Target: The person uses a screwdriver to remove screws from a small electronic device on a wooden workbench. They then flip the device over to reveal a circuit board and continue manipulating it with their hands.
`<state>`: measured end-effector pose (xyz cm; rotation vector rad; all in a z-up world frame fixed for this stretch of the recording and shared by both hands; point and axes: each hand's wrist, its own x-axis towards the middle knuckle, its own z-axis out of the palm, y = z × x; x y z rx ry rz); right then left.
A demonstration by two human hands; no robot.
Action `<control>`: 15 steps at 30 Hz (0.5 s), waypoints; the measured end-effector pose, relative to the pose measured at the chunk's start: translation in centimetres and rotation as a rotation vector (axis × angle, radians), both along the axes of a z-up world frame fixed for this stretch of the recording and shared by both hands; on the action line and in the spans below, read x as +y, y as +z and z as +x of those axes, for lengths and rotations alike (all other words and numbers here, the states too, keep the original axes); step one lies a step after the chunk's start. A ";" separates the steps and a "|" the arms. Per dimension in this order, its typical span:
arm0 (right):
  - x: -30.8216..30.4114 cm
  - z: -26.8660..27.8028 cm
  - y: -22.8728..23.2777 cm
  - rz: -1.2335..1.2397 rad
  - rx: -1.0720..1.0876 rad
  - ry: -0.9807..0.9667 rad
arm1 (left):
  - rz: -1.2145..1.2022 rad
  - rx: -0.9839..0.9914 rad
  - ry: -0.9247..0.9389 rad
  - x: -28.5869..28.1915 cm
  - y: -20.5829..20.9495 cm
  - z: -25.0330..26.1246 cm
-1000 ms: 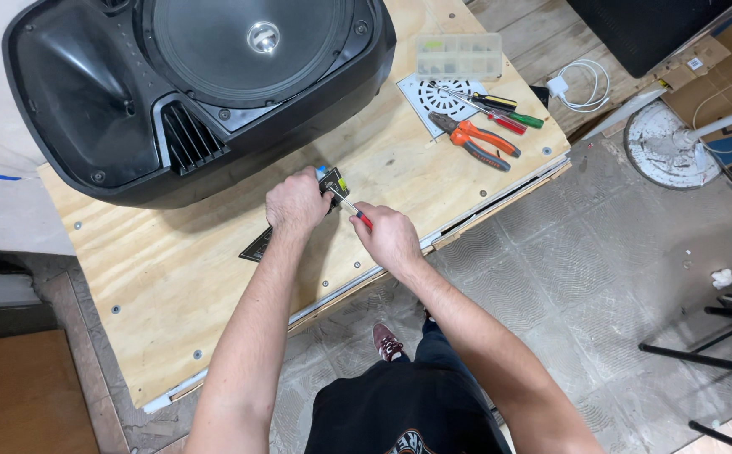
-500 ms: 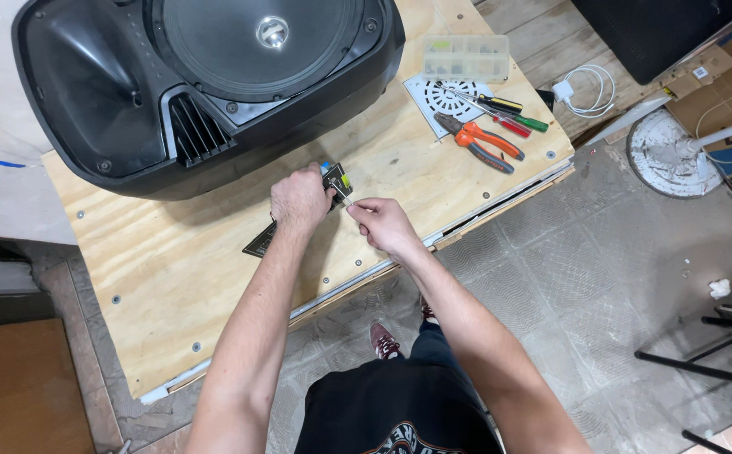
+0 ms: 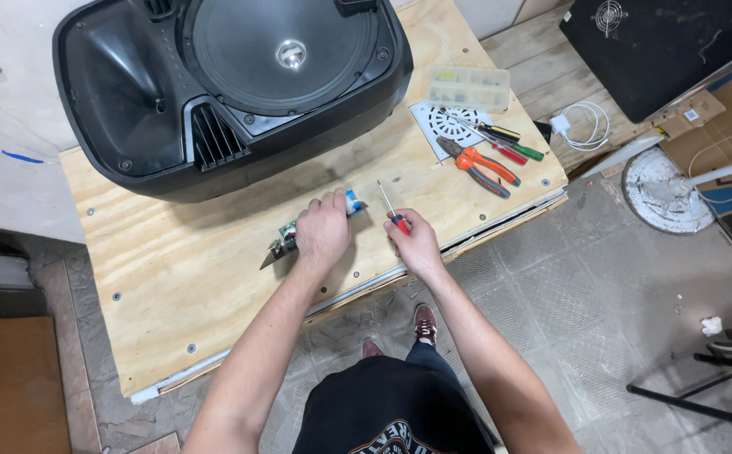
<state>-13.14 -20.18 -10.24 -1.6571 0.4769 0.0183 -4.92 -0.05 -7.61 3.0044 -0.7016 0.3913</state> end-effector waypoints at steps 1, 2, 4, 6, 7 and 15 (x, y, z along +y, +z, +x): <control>-0.2 0.3 0.7 -0.002 -0.002 0.000 | -0.002 -0.002 0.000 -0.5 0.3 -0.7; -0.5 0.6 1.4 -0.013 -0.027 -0.014 | -0.009 -0.060 -0.027 -1.2 0.6 -1.4; -1.1 1.0 2.4 -0.029 -0.045 -0.030 | -0.020 -0.111 -0.055 -2.5 0.1 -2.4; -1.5 1.8 3.0 0.007 -0.108 -0.020 | -0.075 -0.084 -0.056 -3.8 -1.3 -2.5; -2.1 2.5 1.5 0.007 -0.102 -0.018 | -0.075 -0.078 -0.054 -4.3 -1.1 -3.1; -3.6 2.9 -2.0 -0.167 -0.076 0.132 | -0.244 0.348 0.008 -5.0 -3.6 -4.2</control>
